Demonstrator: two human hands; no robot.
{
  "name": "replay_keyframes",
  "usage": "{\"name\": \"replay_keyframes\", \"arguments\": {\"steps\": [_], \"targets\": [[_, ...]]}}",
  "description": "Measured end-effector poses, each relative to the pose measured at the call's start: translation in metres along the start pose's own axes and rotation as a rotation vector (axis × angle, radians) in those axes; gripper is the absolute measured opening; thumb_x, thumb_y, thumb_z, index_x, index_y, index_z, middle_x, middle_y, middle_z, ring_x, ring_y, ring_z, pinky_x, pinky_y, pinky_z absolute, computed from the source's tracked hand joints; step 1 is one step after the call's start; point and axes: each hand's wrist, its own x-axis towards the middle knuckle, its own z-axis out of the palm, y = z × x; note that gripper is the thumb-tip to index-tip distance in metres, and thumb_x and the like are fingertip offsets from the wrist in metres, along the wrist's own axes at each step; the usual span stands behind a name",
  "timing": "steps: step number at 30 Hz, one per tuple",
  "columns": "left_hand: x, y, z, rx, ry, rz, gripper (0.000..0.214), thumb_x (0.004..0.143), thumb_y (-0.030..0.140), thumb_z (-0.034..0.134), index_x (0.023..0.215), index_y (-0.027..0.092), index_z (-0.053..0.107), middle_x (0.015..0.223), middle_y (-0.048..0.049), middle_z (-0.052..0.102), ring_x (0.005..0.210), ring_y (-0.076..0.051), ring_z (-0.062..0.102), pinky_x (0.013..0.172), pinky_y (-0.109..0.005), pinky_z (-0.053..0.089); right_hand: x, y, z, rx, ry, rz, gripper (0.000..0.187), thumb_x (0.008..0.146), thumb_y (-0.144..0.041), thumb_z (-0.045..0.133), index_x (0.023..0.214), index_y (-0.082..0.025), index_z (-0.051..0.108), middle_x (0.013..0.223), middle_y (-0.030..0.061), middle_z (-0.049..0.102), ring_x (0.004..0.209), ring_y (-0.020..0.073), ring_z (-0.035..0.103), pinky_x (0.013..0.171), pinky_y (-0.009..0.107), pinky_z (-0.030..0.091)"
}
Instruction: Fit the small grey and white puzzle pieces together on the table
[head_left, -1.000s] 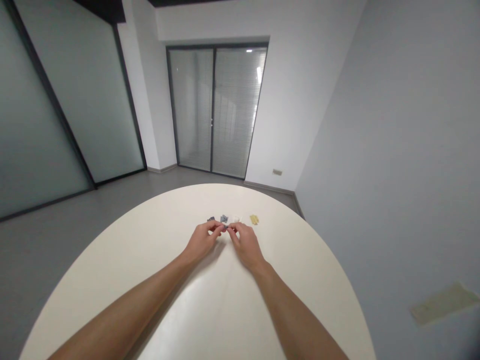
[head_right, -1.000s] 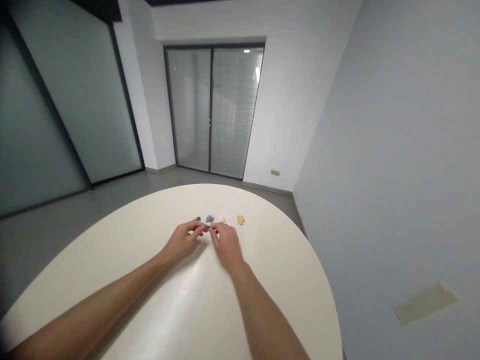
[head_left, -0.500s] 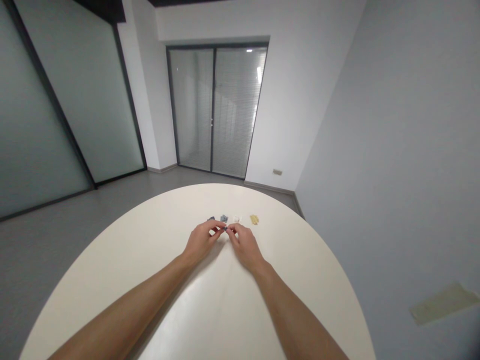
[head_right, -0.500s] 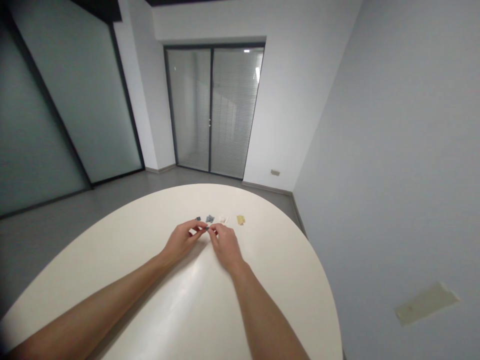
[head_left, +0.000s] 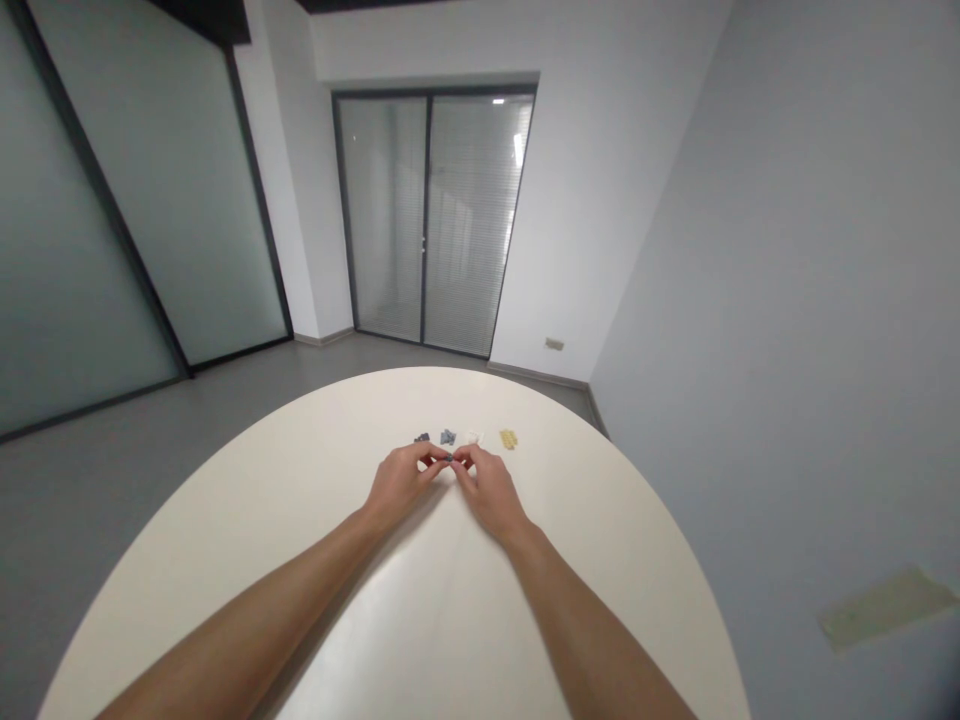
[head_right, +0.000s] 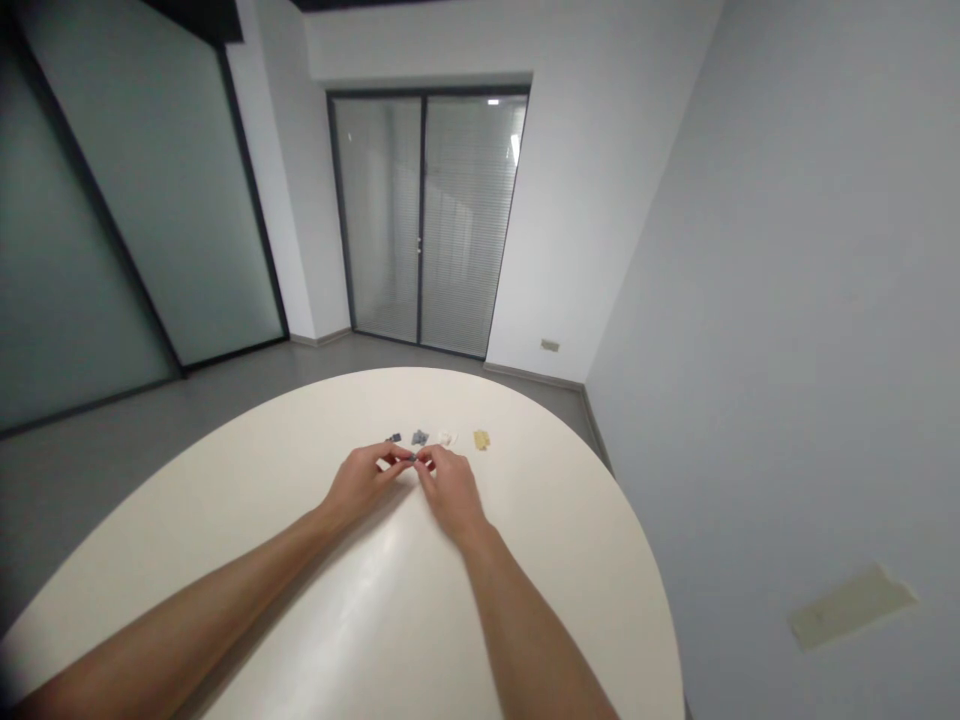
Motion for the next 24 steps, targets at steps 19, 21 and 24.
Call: {"name": "replay_keyframes", "arguments": {"steps": [19,21,24], "targets": [[-0.0001,-0.0029,0.0016,-0.047,0.01,0.034,0.02,0.088,0.032,0.057,0.098,0.027,0.073,0.098,-0.0004,0.074,0.083,-0.017,0.066,0.072,-0.026,0.049,0.0016,0.0016,-0.0015,-0.055,0.017,0.018,0.011,0.096,-0.026,0.056,0.095,-0.022,0.066,0.09,0.0029,0.071,0.085,0.0189,0.064,0.081,0.032,0.045],[-0.0005,-0.002,0.0007,-0.035,0.006,0.047,0.019,0.089,0.031,0.056,0.097,0.027,0.073,0.097,-0.0003,0.074,0.083,-0.017,0.065,0.073,-0.026,0.049,0.0017,0.0015,-0.0014,-0.053,0.015,0.021,0.011,0.096,-0.026,0.057,0.095,-0.022,0.067,0.089,0.0029,0.071,0.084,0.0186,0.064,0.081,0.032,0.045],[-0.0006,-0.0016,-0.0001,-0.021,0.0,0.042,0.019,0.089,0.032,0.056,0.095,0.026,0.073,0.096,-0.0002,0.074,0.082,-0.017,0.065,0.073,-0.026,0.048,0.0019,0.0007,-0.002,-0.049,0.005,0.028,0.01,0.095,-0.025,0.057,0.096,-0.021,0.067,0.09,0.0026,0.071,0.084,0.018,0.064,0.081,0.03,0.045]]}}
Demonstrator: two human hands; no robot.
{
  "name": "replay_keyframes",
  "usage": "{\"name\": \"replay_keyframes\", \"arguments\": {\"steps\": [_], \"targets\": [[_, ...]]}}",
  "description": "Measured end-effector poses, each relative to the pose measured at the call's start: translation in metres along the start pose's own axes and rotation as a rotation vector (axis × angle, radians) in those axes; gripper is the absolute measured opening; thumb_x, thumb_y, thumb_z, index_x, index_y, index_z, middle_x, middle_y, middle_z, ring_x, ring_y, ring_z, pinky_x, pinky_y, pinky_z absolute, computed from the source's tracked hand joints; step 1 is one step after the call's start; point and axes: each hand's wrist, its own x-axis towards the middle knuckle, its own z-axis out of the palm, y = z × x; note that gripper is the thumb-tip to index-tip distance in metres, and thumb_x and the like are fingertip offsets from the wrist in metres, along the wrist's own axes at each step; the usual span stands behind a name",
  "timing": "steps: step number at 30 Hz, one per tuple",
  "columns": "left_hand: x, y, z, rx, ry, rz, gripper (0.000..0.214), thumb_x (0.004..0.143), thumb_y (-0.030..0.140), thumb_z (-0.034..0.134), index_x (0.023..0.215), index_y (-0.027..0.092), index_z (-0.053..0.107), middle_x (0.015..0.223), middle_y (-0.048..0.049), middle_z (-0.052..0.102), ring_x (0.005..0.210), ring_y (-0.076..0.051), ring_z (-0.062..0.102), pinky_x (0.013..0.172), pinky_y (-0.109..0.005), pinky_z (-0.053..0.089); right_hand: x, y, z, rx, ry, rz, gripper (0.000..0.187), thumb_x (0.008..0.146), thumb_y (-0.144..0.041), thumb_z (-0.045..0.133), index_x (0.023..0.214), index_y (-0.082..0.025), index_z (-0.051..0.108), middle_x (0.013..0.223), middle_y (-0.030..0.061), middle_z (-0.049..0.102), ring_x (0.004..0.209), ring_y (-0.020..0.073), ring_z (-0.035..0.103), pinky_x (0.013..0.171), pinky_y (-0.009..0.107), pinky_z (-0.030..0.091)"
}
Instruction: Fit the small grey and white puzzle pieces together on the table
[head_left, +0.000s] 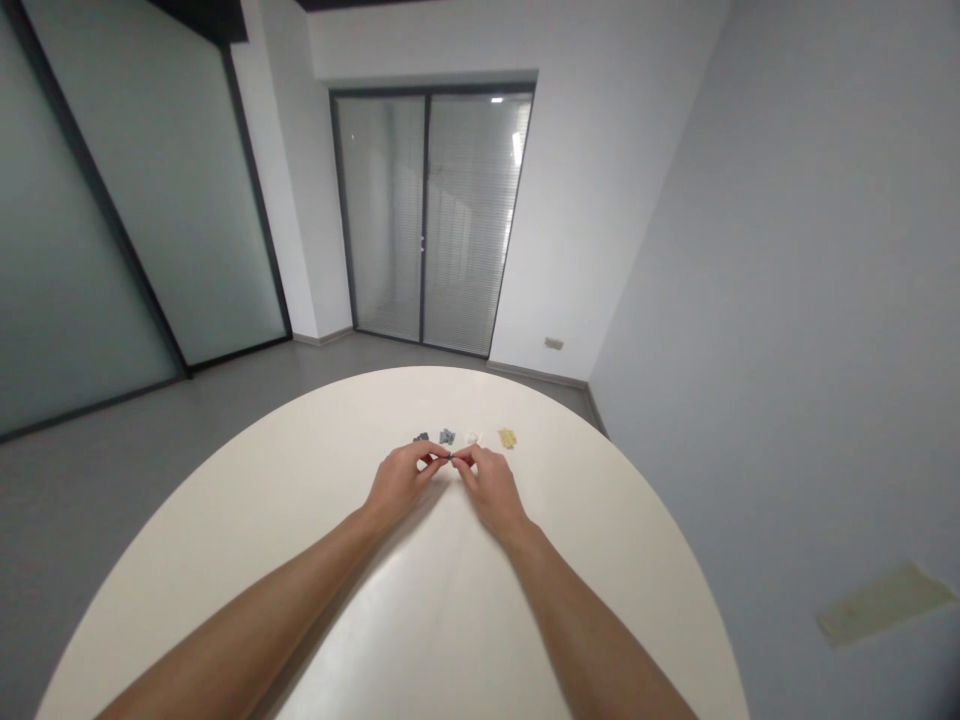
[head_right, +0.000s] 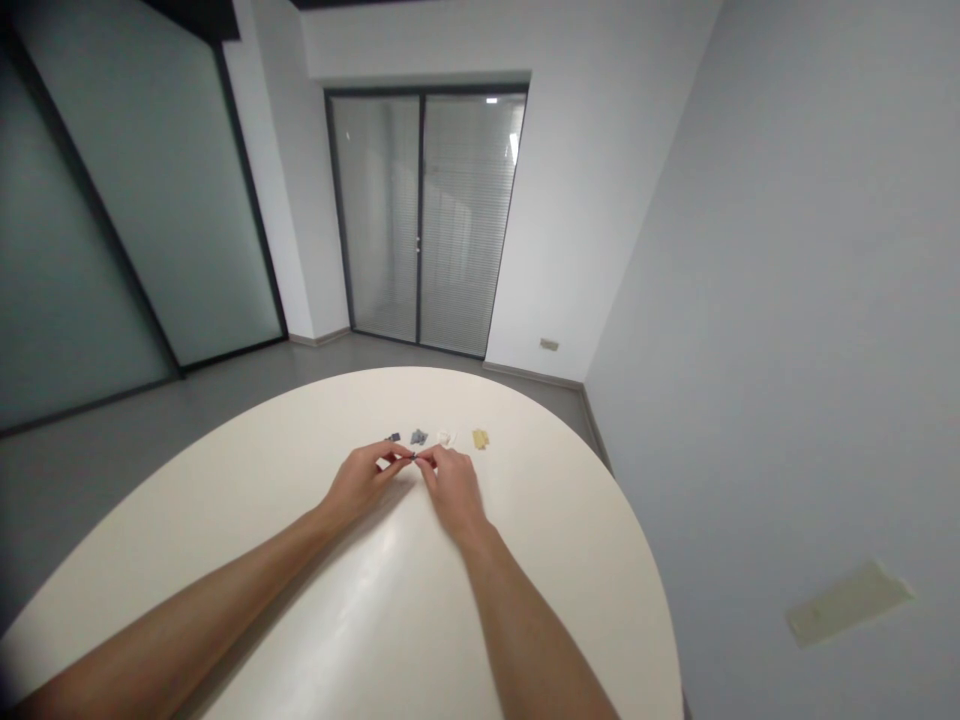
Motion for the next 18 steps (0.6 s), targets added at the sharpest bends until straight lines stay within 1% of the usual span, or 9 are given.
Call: {"name": "replay_keyframes", "arguments": {"steps": [7,12,14,18], "targets": [[0.0005,-0.0003,0.0005,0.064,-0.013,-0.051,0.019,0.088,0.034,0.056,0.093,0.026,0.073,0.093,0.0005,0.074,0.081,-0.017,0.066,0.071,-0.026,0.046,-0.0007,-0.0038,-0.0026,-0.033,-0.029,0.033,0.009,0.094,-0.025,0.059,0.096,-0.022,0.067,0.091,0.0019,0.071,0.086,0.0175,0.063,0.081,0.029,0.043],[0.0011,0.0029,-0.0002,0.112,-0.028,-0.09,0.021,0.088,0.035,0.055,0.092,0.026,0.073,0.095,0.0006,0.075,0.085,-0.018,0.066,0.073,-0.027,0.046,-0.0018,-0.0006,-0.0013,-0.042,-0.041,0.048,0.01,0.094,-0.027,0.058,0.096,-0.022,0.067,0.093,0.0019,0.071,0.087,0.0171,0.063,0.081,0.028,0.043],[0.0016,0.0042,-0.0019,0.143,-0.001,-0.143,0.021,0.088,0.037,0.055,0.091,0.026,0.073,0.096,0.0006,0.075,0.085,-0.018,0.067,0.073,-0.028,0.045,-0.0028,0.0006,-0.001,-0.057,-0.048,0.06,0.009,0.093,-0.026,0.059,0.096,-0.022,0.067,0.094,0.0016,0.071,0.087,0.017,0.062,0.08,0.028,0.043],[0.003,0.0022,-0.0086,0.201,0.096,-0.246,0.02,0.087,0.037,0.056,0.094,0.027,0.073,0.095,0.0006,0.075,0.085,-0.018,0.067,0.07,-0.027,0.043,-0.0059,0.0006,-0.0016,-0.093,-0.082,0.061,0.008,0.092,-0.024,0.06,0.096,-0.022,0.066,0.095,0.0017,0.071,0.088,0.0172,0.062,0.081,0.029,0.042]]}}
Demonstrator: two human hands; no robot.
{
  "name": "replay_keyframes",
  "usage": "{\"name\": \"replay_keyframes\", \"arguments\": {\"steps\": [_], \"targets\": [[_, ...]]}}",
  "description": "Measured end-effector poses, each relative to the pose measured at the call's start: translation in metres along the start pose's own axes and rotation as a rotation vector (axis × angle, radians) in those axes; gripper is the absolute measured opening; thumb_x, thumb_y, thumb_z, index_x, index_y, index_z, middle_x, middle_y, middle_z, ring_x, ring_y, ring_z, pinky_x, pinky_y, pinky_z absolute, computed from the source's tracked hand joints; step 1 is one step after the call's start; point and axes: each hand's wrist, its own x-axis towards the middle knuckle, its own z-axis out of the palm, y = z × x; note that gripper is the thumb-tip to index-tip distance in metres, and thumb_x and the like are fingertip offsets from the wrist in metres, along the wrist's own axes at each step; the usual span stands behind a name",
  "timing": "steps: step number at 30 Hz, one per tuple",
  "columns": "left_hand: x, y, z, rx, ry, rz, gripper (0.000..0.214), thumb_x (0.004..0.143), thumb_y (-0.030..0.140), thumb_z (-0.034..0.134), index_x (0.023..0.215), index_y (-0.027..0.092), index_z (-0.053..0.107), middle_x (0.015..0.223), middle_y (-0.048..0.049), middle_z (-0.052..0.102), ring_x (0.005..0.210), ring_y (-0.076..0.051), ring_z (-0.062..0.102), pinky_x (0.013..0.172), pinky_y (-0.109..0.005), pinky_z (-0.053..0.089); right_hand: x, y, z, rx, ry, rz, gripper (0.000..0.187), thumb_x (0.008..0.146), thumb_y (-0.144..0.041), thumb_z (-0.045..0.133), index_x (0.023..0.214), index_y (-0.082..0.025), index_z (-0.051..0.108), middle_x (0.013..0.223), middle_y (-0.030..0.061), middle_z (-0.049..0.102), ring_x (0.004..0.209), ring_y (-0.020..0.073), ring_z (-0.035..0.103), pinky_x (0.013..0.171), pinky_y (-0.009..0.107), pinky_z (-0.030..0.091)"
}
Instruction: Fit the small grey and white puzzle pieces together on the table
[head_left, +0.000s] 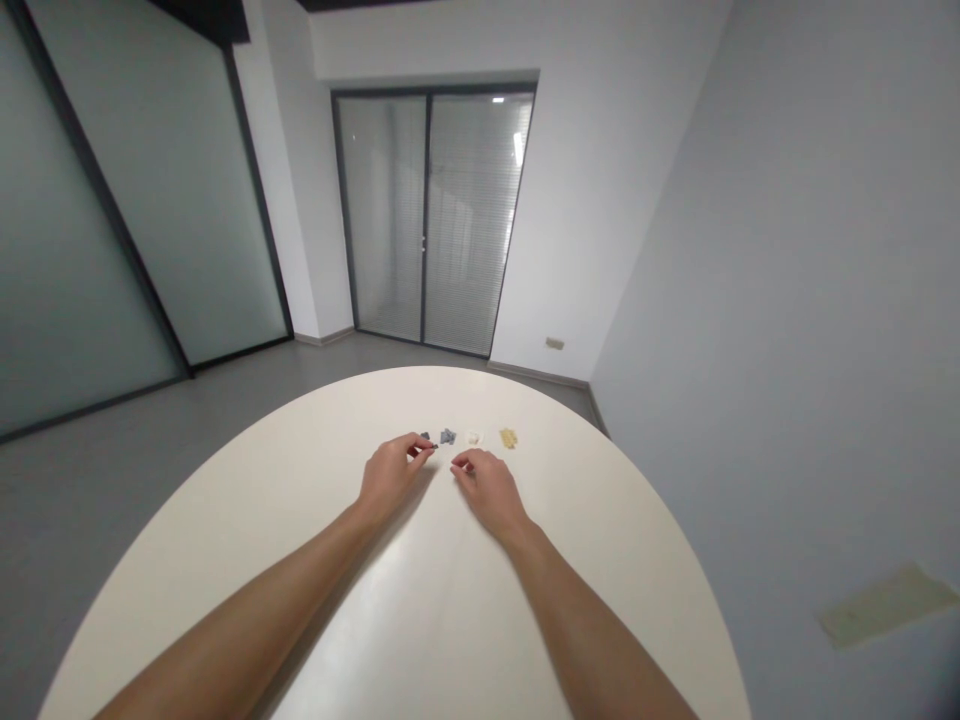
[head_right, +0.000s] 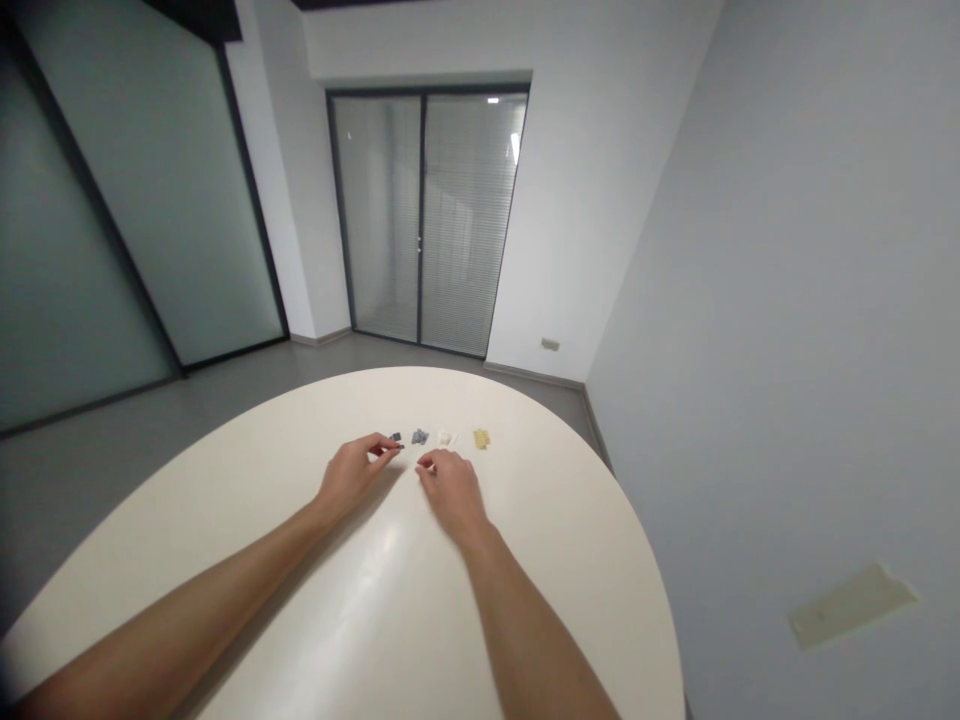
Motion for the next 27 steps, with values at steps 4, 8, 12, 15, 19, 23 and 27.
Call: {"name": "replay_keyframes", "arguments": {"steps": [4,8,12,15,19,23,27], "targets": [[0.004,-0.007,-0.006,0.045,0.078,-0.064,0.02,0.087,0.038,0.057,0.093,0.027,0.073,0.095,0.0005,0.075,0.088,-0.018,0.066,0.069,-0.027,0.042,-0.003,-0.001,-0.001,-0.019,-0.03,0.003,0.01,0.091,-0.024,0.06,0.097,-0.022,0.066,0.096,0.0024,0.07,0.089,0.0171,0.062,0.083,0.03,0.041],[0.005,-0.011,-0.009,0.103,0.071,-0.13,0.019,0.086,0.038,0.057,0.094,0.029,0.072,0.096,0.0017,0.075,0.09,-0.019,0.066,0.067,-0.027,0.041,-0.003,0.0,-0.002,-0.029,-0.039,0.008,0.01,0.09,-0.024,0.06,0.098,-0.022,0.066,0.096,0.0025,0.07,0.091,0.0174,0.061,0.084,0.03,0.041],[0.005,-0.012,-0.007,0.192,0.022,-0.13,0.018,0.085,0.039,0.059,0.092,0.03,0.073,0.093,0.0021,0.075,0.087,-0.019,0.066,0.065,-0.027,0.04,-0.003,-0.001,-0.003,-0.034,-0.041,0.007,0.01,0.09,-0.024,0.06,0.097,-0.022,0.067,0.096,0.0028,0.07,0.091,0.0177,0.061,0.084,0.03,0.041],[0.005,-0.014,-0.004,0.26,0.007,-0.073,0.019,0.086,0.036,0.058,0.092,0.028,0.074,0.094,-0.0004,0.075,0.087,-0.019,0.066,0.065,-0.027,0.041,-0.003,-0.001,-0.003,-0.042,-0.039,0.006,0.01,0.09,-0.024,0.06,0.097,-0.022,0.067,0.096,0.0027,0.07,0.092,0.018,0.06,0.085,0.03,0.041],[0.007,-0.017,0.0,0.31,0.006,-0.032,0.021,0.088,0.034,0.056,0.095,0.028,0.075,0.098,-0.0017,0.075,0.091,-0.021,0.065,0.068,-0.028,0.042,-0.003,-0.002,-0.003,-0.052,-0.047,0.008,0.01,0.09,-0.024,0.059,0.097,-0.022,0.067,0.098,0.003,0.07,0.094,0.0184,0.06,0.085,0.03,0.041],[0.005,-0.016,0.0,0.342,0.017,0.02,0.022,0.089,0.033,0.055,0.097,0.027,0.074,0.103,-0.0017,0.074,0.098,-0.022,0.063,0.073,-0.028,0.044,-0.003,-0.003,-0.003,-0.054,-0.05,0.012,0.01,0.09,-0.024,0.059,0.096,-0.021,0.067,0.098,0.0032,0.07,0.093,0.0186,0.06,0.085,0.03,0.041],[0.001,-0.01,0.001,0.39,0.035,0.014,0.021,0.089,0.033,0.054,0.101,0.025,0.069,0.1,-0.004,0.072,0.095,-0.022,0.063,0.072,-0.029,0.044,-0.002,-0.003,-0.003,-0.059,-0.049,0.005,0.01,0.091,-0.024,0.059,0.096,-0.021,0.067,0.098,0.0032,0.07,0.093,0.0181,0.06,0.085,0.03,0.041]]}}
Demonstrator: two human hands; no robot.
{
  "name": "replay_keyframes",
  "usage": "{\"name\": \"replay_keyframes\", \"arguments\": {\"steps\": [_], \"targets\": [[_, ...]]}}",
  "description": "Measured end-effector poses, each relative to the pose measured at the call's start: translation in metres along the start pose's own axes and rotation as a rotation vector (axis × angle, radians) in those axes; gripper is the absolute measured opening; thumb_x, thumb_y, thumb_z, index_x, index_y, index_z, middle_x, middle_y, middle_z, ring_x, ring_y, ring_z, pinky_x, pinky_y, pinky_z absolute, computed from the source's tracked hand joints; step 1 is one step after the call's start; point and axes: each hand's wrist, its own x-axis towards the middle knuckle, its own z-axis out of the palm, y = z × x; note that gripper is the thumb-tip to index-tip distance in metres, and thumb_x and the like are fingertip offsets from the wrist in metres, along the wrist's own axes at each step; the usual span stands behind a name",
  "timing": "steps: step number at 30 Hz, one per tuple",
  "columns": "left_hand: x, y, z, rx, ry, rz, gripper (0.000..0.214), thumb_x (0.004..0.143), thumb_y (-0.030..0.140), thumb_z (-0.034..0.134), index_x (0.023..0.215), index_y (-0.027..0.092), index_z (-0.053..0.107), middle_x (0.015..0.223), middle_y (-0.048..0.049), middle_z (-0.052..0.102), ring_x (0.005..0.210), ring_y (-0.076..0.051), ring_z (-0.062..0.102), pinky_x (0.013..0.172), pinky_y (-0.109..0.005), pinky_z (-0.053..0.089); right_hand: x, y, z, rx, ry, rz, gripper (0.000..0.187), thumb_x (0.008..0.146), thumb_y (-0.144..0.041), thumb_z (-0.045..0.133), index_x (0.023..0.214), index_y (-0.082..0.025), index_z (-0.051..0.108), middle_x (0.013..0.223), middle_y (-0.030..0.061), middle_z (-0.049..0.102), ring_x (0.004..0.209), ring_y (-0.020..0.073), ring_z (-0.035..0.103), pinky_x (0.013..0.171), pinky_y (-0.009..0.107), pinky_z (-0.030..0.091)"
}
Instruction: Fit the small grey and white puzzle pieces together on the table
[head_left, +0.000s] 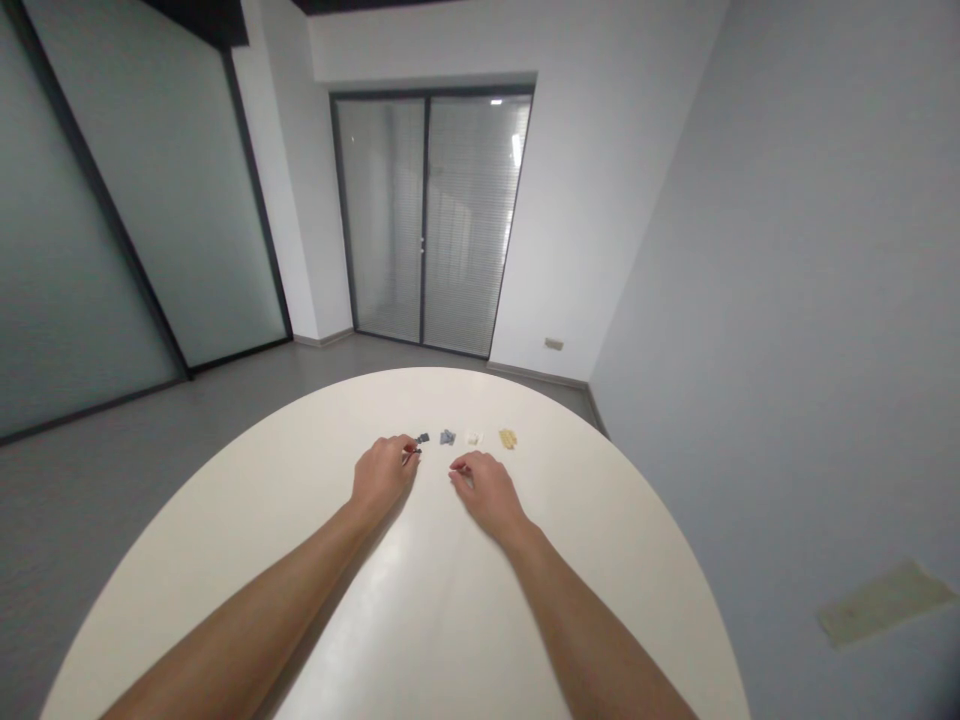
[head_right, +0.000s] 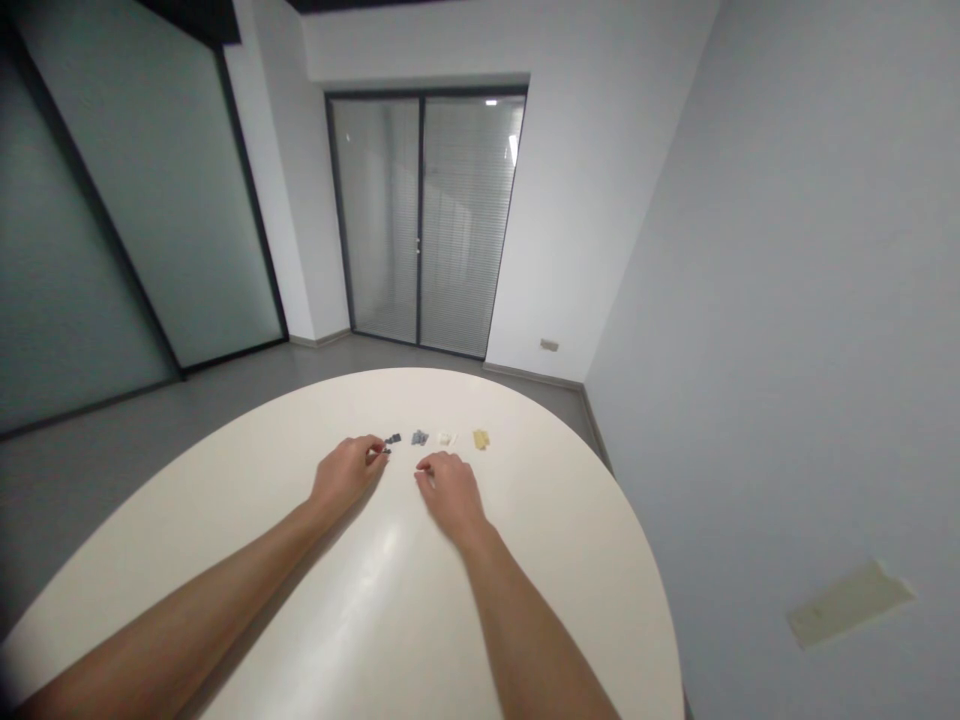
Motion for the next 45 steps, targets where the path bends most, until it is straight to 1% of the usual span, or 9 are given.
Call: {"name": "replay_keyframes", "arguments": {"steps": [6,13,20,28,32,36,38,41,45], "targets": [[-0.002,0.004,0.001,0.027,-0.028,-0.024,0.025,0.091,0.035,0.05,0.109,0.024,0.064,0.098,-0.0063,0.07,0.089,-0.022,0.065,0.071,-0.029,0.045,0.001,0.0,0.002,-0.007,-0.003,0.003,0.011,0.091,-0.025,0.058,0.097,-0.021,0.067,0.099,0.0033,0.07,0.094,0.0181,0.06,0.086,0.03,0.041],[-0.004,0.007,0.0,-0.006,-0.035,-0.002,0.029,0.092,0.032,0.047,0.114,0.023,0.063,0.106,-0.0086,0.07,0.101,-0.024,0.064,0.08,-0.031,0.046,0.002,-0.003,0.001,-0.024,-0.019,0.017,0.013,0.092,-0.026,0.058,0.098,-0.022,0.068,0.099,0.004,0.07,0.096,0.0188,0.06,0.087,0.031,0.041],[-0.003,0.006,0.004,-0.028,-0.058,0.015,0.032,0.093,0.03,0.043,0.121,0.023,0.057,0.103,-0.0074,0.071,0.096,-0.024,0.065,0.075,-0.031,0.046,0.003,-0.003,0.002,-0.035,-0.012,0.003,0.013,0.092,-0.025,0.056,0.097,-0.021,0.068,0.098,0.0042,0.07,0.096,0.0191,0.06,0.086,0.03,0.04],[-0.002,0.003,0.009,0.007,-0.055,0.028,0.032,0.093,0.029,0.042,0.121,0.023,0.057,0.106,-0.0097,0.069,0.096,-0.025,0.066,0.074,-0.031,0.046,0.003,-0.003,0.003,-0.046,-0.011,-0.001,0.013,0.092,-0.022,0.056,0.096,-0.022,0.068,0.098,0.0033,0.071,0.096,0.0188,0.06,0.087,0.03,0.041],[-0.003,0.005,0.006,-0.011,-0.063,0.053,0.033,0.092,0.026,0.041,0.12,0.023,0.058,0.107,-0.0103,0.068,0.098,-0.025,0.065,0.078,-0.033,0.047,0.003,-0.003,0.002,-0.041,-0.014,-0.008,0.013,0.092,-0.021,0.055,0.096,-0.021,0.068,0.098,0.0034,0.071,0.096,0.019,0.06,0.087,0.03,0.041],[-0.005,0.008,0.003,-0.032,-0.099,0.061,0.035,0.09,0.021,0.044,0.123,0.023,0.057,0.113,-0.0101,0.068,0.107,-0.025,0.062,0.085,-0.034,0.046,0.003,-0.003,0.001,-0.055,-0.017,-0.015,0.013,0.092,-0.022,0.055,0.095,-0.021,0.068,0.099,0.0038,0.07,0.098,0.0194,0.059,0.088,0.031,0.041],[-0.007,0.01,0.002,-0.043,-0.105,0.092,0.034,0.091,0.023,0.045,0.123,0.023,0.057,0.117,-0.0093,0.067,0.111,-0.025,0.059,0.089,-0.034,0.046,0.003,-0.004,0.001,-0.065,-0.014,-0.025,0.013,0.092,-0.022,0.055,0.096,-0.021,0.068,0.101,0.0042,0.07,0.099,0.0196,0.059,0.089,0.031,0.041],[-0.01,0.012,0.005,-0.04,-0.091,0.196,0.028,0.091,0.026,0.047,0.116,0.022,0.06,0.119,-0.0089,0.066,0.114,-0.025,0.056,0.095,-0.035,0.044,0.003,-0.005,0.002,-0.095,-0.009,-0.041,0.014,0.092,-0.024,0.055,0.098,-0.022,0.068,0.104,0.0049,0.069,0.101,0.0202,0.058,0.092,0.033,0.041],[-0.012,0.013,0.009,-0.014,-0.108,0.311,0.025,0.09,0.026,0.047,0.108,0.021,0.063,0.121,-0.0098,0.063,0.118,-0.025,0.053,0.103,-0.038,0.039,0.002,-0.003,0.004,-0.132,0.006,-0.022,0.02,0.09,-0.03,0.058,0.106,-0.021,0.068,0.112,0.0066,0.068,0.108,0.0219,0.056,0.097,0.035,0.04]]}}
